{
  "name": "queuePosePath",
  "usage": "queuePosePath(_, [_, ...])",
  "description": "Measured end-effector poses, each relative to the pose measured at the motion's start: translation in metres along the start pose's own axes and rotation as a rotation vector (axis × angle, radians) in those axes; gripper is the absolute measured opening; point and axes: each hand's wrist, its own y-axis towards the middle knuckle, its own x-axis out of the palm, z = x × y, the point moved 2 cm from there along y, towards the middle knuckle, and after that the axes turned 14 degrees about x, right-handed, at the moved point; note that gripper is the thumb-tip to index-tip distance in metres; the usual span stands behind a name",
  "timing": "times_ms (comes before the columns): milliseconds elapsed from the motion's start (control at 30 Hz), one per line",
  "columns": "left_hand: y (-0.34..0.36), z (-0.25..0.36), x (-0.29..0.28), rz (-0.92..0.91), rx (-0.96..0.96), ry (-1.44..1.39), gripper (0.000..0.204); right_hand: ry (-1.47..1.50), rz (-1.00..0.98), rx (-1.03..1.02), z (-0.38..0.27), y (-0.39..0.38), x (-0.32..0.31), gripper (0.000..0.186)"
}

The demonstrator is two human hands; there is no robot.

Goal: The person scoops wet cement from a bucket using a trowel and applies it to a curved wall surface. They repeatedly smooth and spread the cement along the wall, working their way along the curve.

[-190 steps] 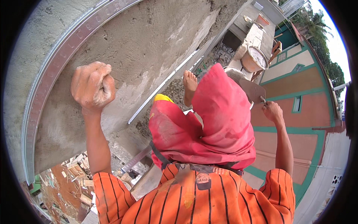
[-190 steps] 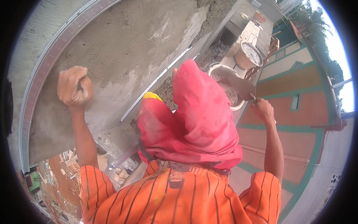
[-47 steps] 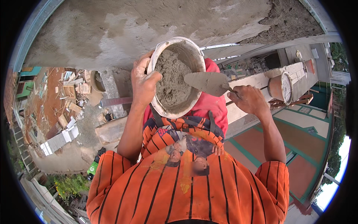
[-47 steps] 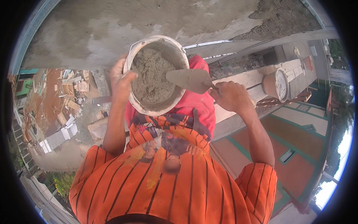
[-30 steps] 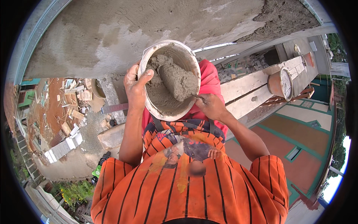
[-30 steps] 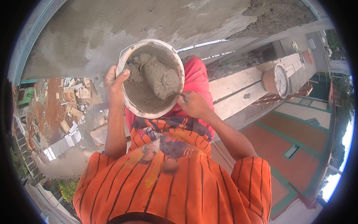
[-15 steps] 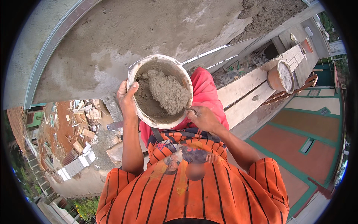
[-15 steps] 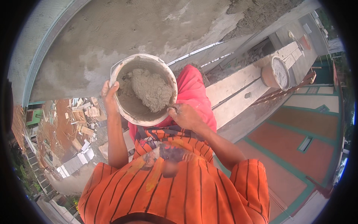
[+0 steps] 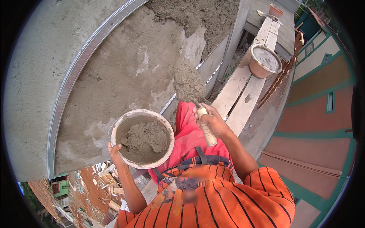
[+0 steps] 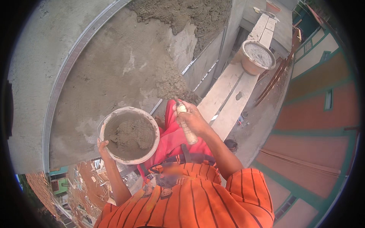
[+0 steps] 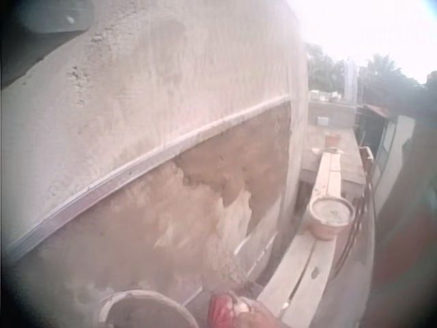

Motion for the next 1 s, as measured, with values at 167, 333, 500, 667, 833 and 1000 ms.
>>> queuePosePath(167, [-0.002, 0.004, -0.025, -0.006, -0.023, 0.053, 0.059, 0.298, 0.355, -0.336, -0.049, -0.012, -0.054, 0.037])
queuePosePath(333, [-0.021, 0.001, -0.036, 0.040, -0.008, 0.063, 0.070, 0.046, 1.240, -0.597, -0.059, 0.045, -0.121, 0.044])
queuePosePath(500, [-0.012, 0.002, -0.016, 0.037, 0.011, -0.028, 0.067, 0.096, 1.576, -0.279, -0.090, 0.184, -0.126, 0.053])
queuePosePath(667, [-0.006, 0.005, 0.019, -0.066, 0.038, 0.049, 0.058, -0.406, 1.019, -0.573, -0.146, 0.233, -0.007, 0.046])
queuePosePath(833, [-0.007, 0.000, 0.024, -0.038, 0.019, 0.081, 0.050, -0.183, 0.432, -0.846, -0.128, 0.119, 0.084, 0.034])
queuePosePath(1000, [-0.010, -0.003, 0.036, -0.039, 0.000, 0.034, 0.033, -1.002, 0.108, -0.205, -0.057, 0.058, 0.031, 0.024])
